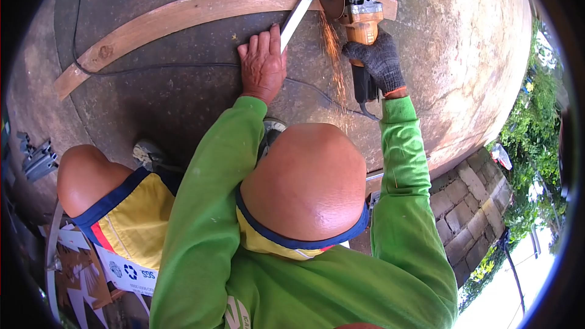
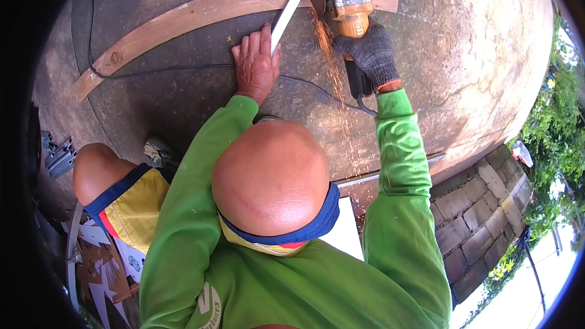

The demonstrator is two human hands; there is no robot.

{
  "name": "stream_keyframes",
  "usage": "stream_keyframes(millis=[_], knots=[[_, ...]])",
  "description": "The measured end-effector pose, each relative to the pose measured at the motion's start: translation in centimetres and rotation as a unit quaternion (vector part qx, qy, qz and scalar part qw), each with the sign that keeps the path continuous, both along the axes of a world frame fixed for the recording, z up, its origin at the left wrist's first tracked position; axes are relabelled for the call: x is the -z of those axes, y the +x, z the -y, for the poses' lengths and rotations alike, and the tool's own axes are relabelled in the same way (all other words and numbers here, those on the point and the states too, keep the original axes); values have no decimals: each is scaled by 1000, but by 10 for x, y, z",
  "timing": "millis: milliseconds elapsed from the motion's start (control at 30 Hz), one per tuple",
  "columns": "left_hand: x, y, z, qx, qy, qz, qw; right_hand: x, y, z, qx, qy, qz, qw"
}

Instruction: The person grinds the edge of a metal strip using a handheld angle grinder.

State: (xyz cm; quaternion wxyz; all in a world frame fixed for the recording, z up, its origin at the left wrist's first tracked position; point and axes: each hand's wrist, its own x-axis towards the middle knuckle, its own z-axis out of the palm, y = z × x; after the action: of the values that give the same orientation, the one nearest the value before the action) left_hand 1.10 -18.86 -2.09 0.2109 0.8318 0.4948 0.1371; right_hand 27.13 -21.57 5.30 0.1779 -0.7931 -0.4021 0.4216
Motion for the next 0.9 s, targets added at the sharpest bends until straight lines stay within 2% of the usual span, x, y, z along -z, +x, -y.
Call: stream_keyframes(millis=[333, 533, 733, 900], knots=[[-2, 0, -1, -1, -2, 3, 1000, 8, 6, -10, -29, 26, 16, 999], [-1, 0, -1, 0, -1, 3, 1000, 9, 8, -3, -12, 0, 13, 1000], [0, 1, 0, -2, 5, 1, 1000, 4, 4, -1, 1, 22, -31, 999], [-1, 0, 0, -2, 2, -1, 1000, 6, 6, -1, -12, -2, -4, 1000]])
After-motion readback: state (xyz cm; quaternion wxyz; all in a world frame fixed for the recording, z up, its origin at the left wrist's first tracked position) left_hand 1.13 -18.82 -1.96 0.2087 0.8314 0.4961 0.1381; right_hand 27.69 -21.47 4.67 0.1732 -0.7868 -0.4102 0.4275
